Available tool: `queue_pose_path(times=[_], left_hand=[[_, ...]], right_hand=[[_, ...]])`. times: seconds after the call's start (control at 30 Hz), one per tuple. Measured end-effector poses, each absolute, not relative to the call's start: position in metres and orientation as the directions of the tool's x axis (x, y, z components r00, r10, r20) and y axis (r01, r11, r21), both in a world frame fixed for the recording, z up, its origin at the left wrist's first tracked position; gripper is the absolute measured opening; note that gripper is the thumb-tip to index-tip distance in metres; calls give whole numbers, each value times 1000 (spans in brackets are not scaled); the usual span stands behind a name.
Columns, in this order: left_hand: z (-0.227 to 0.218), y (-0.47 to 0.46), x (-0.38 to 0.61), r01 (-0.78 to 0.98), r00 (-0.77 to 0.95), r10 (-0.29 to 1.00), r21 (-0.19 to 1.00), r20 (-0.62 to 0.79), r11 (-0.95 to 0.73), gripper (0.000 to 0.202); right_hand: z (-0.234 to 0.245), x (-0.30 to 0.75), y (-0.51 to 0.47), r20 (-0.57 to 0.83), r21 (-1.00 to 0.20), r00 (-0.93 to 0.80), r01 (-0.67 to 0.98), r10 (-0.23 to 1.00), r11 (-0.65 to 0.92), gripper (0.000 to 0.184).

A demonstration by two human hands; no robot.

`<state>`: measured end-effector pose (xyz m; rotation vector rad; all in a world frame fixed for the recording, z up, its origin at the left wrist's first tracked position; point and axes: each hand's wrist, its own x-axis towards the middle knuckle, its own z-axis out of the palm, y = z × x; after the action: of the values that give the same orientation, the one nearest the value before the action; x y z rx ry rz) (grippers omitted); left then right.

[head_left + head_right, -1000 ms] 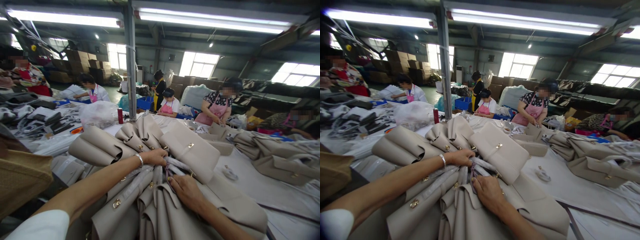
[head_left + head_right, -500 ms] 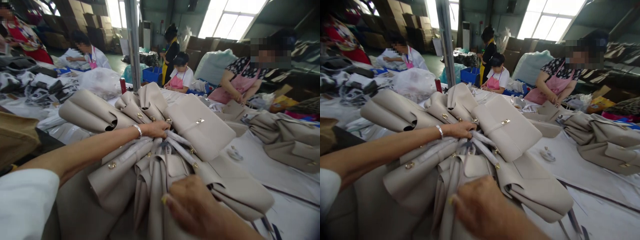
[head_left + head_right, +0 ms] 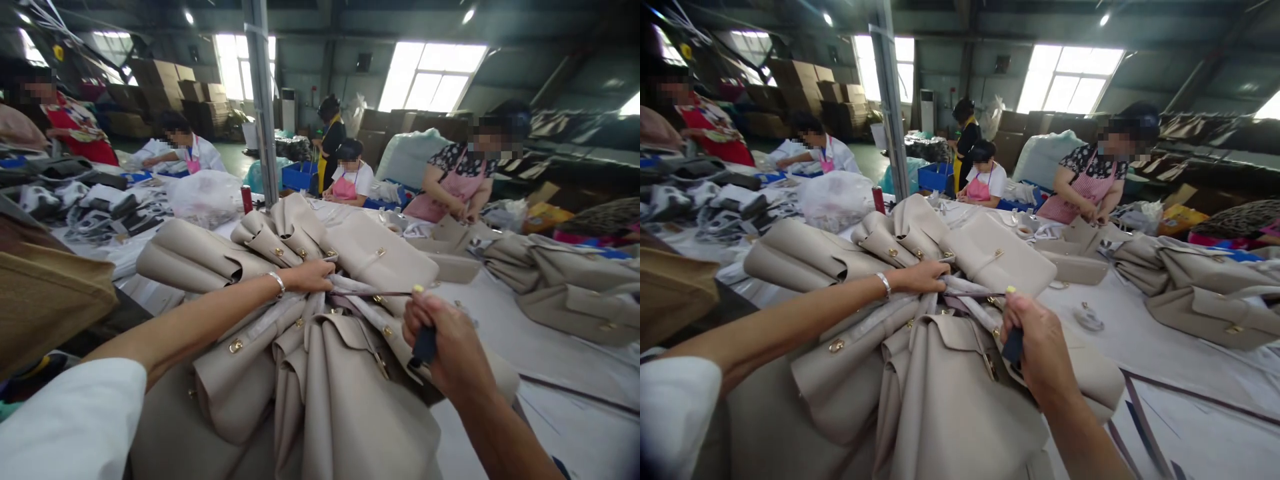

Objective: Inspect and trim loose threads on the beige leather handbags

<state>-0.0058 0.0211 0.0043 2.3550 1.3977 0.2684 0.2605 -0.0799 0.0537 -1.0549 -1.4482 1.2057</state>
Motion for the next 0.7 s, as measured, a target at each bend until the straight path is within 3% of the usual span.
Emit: queue_pose_path(times=[0.07,0.1,0.2,0.3,0.4,0.5,0.6,0.7], left_hand=[[5,24,-9,794,487,871,449,-68,-409,15],[5,26,-10,786,494,865,470,-87,-401,14],[3,33,-13,744,529,840,543,-125,-388,12],[1,38,-15,706,570,807,595,-154,-385,8],[0,43,-18,697,590,791,595,-161,-399,8],[-2,43,-21,689,600,791,579,-119,-436,8],[-5,36,-21,686,578,815,565,-39,-459,22],[-4,20,-15,735,558,822,393,113,-552,30]], right_hand=[[57,265,-73,60,-990,-175,-133,983,37,40],[58,268,-71,63,-989,-167,-146,984,38,42],[57,263,-66,192,-963,-148,159,970,215,45],[42,231,-53,218,-756,-307,548,926,359,31],[16,193,-30,152,-490,-490,717,859,496,22],[-4,179,-14,39,-255,-603,765,796,592,26],[-7,189,-13,-32,-113,-695,716,718,689,34],[-2,204,-15,-64,24,-756,651,651,758,40]])
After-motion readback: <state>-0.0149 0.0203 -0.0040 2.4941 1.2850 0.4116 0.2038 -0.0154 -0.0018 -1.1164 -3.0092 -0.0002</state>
